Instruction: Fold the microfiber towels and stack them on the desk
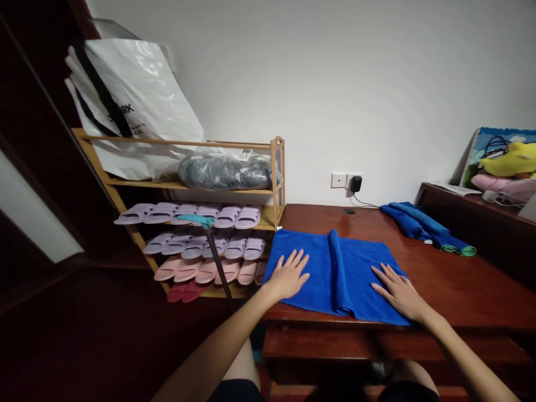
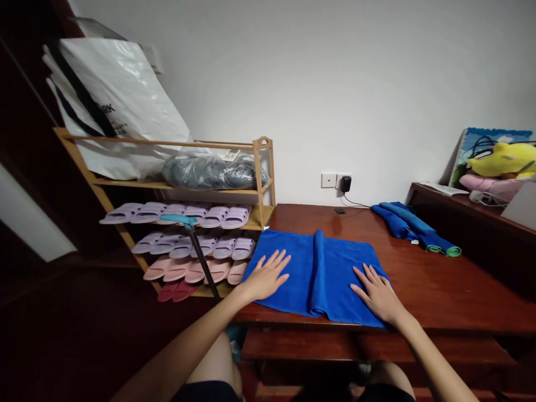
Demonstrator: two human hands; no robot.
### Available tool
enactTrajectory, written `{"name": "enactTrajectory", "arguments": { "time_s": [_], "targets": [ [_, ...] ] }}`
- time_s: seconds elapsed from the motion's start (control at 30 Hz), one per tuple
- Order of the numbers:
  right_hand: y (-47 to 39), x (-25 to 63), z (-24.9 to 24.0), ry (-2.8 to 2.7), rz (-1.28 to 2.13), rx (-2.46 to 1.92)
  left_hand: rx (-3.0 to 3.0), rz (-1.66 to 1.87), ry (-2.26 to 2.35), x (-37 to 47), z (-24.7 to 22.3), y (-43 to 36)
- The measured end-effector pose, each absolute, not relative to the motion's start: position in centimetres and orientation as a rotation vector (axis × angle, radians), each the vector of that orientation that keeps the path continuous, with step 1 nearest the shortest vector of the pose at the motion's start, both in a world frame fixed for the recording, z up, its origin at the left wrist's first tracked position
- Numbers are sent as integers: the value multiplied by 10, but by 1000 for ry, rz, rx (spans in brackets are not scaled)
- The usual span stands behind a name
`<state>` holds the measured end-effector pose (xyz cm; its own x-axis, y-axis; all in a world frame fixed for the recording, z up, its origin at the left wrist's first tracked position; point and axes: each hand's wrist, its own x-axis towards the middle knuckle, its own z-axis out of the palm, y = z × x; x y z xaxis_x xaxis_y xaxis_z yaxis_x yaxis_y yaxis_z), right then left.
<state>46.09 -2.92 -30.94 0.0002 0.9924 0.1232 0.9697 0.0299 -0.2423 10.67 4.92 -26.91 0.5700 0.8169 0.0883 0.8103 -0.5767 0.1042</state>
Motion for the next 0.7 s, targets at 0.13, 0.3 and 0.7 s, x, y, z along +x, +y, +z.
{"name": "enactTrajectory", "arguments": {
  "time_s": [0.13, 0.3, 0.7],
  "targets": [
    [-32, 473, -326, -2095, 145, -2059, 2722, 130, 1392, 112, -285, 55],
    [-39, 500, -323, -2112, 182, -2047, 2736, 143, 1398, 108, -288, 52],
    [-54, 614, -342, -1880, 187, -2067, 2728, 233, 1399, 104, -293, 34]
  ]
}}
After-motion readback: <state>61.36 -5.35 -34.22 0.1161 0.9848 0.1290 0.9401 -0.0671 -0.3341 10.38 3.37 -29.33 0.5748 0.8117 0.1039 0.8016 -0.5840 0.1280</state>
